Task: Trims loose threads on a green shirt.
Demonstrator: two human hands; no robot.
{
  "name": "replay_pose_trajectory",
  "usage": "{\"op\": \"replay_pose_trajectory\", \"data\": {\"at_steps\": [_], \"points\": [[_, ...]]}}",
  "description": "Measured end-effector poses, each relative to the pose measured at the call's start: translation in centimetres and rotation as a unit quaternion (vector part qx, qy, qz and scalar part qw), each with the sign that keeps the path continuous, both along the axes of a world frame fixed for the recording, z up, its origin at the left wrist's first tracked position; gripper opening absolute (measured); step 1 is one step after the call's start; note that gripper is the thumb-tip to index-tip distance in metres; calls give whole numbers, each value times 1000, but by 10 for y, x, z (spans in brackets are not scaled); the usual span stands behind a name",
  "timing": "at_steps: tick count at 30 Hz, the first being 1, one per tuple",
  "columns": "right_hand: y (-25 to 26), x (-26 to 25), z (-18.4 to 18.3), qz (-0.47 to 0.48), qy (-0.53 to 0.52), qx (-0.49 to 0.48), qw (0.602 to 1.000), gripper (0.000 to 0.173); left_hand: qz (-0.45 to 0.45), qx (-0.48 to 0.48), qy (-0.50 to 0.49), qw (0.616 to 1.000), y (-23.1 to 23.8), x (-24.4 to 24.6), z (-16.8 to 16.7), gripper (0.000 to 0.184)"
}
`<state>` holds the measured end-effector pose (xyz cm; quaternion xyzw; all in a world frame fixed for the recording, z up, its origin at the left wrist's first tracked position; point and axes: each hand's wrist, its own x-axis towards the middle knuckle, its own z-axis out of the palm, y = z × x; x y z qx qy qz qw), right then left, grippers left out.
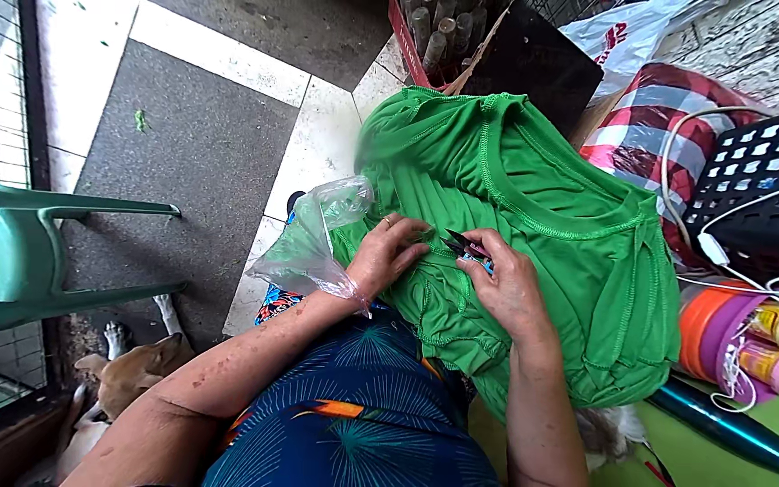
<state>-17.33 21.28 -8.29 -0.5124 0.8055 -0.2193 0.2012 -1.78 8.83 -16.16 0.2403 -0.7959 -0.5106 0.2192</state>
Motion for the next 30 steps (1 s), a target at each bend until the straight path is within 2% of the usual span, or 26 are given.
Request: {"op": "replay_pose_trajectory", "data": {"at_steps": [4, 7, 11, 18, 23, 30], "points": [[-1, -1, 0, 11, 8, 1, 1000, 25, -52, -25, -4, 998, -9, -6, 0, 13], [0, -3, 0, 27, 7, 3, 1000, 25, -41, 3, 19, 999, -12, -5, -5, 12], [-2, -1, 5, 61, 32, 25, 997, 23, -27, 52, -5, 998, -13, 1, -1, 12], [-19, 14, 15, 80, 105, 121, 984, 18, -46, 75, -18, 996, -12, 6, -1, 14], [-34, 14, 24, 90, 95, 207, 970, 19, -27, 53, 2, 998, -7, 6, -7, 14], [-33, 10, 16, 114, 103, 173, 973, 12, -26, 57, -9, 998, -6, 8, -6, 15]]}}
